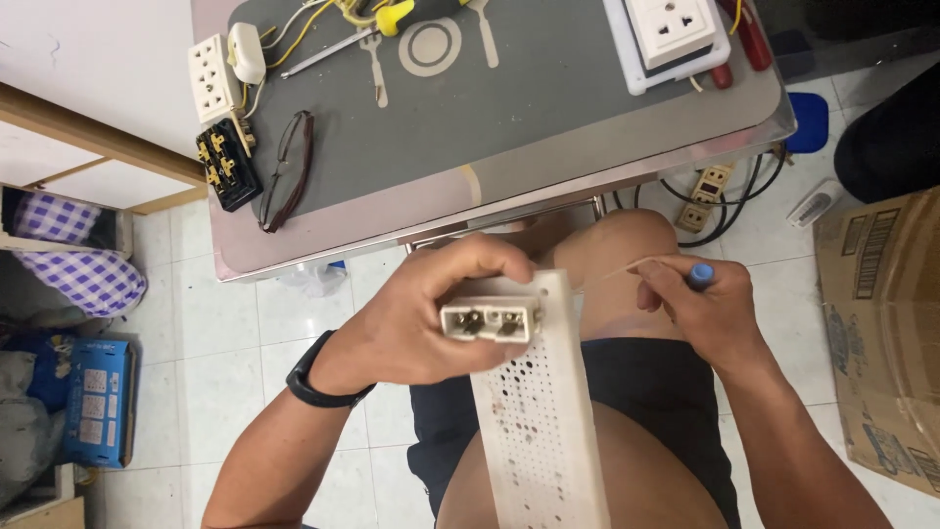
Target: The person uses a screwdriver to tighten screws on the internal components of a white electrical socket. They then attach a faceplate to the socket and secure it. Finally, they pick up a white perforated board and use the screwdriver to tighten screws on a component attached to it.
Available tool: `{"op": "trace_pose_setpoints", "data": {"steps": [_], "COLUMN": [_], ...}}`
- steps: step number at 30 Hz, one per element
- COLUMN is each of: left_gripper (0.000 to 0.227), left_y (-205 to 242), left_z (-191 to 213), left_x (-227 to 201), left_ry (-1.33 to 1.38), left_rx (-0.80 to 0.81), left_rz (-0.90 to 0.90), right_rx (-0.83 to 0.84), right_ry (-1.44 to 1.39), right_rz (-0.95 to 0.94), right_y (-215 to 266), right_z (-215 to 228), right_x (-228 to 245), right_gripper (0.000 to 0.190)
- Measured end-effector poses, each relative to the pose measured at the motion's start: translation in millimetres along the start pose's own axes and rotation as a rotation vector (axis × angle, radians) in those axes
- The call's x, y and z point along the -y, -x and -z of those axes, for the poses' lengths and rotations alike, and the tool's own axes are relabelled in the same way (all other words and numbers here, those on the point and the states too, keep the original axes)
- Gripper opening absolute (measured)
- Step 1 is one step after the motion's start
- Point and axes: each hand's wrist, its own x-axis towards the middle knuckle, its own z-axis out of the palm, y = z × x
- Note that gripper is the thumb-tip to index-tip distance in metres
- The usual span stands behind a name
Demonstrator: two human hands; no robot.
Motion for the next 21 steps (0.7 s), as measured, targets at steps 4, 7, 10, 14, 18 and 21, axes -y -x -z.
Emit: {"op": "trace_pose_setpoints", "data": {"steps": [4,7,10,14,18,21], "left_gripper": [0.042,0.048,0.05,0.047,0.05,0.061], "left_y": [-5.5,-3.8,-2.8,-9.4,-11.4,-1.5], "left_z": [-8.1,-11.3,-11.0,-17.5,-26.6,-23.6], "left_x": [-3.5,3.9,13.6,19.2,24.1,21.2], "left_ry": [-0.038,-0.214,-0.344,-0.342,-0.31,-0.194], "left_rx": [-0.048,-0.104,-0.171,-0.246,-0.276,-0.293], "left_rz": [0.065,0.048,0.014,0.006,-0.109,-0.049], "right_rx": [-0.042,-0.171,-0.212,0.336,0.468,0.486], "right_ry": [0.05,0.112,0.143,-0.264,-0.203,-0.5], "right_rz": [-0.145,-0.169,-0.004,-0.077,-0.039,-0.128], "right_y": [-1.9,3.4,18.1,29.0,24.7,22.7], "right_z": [-1.5,4.3,9.5,4.1,-16.6,-22.4], "right_x": [9.7,12.2,30.9,11.1,33.0,22.4], "right_gripper": [0.021,0.023,0.035,0.062,0.031,0.022]}}
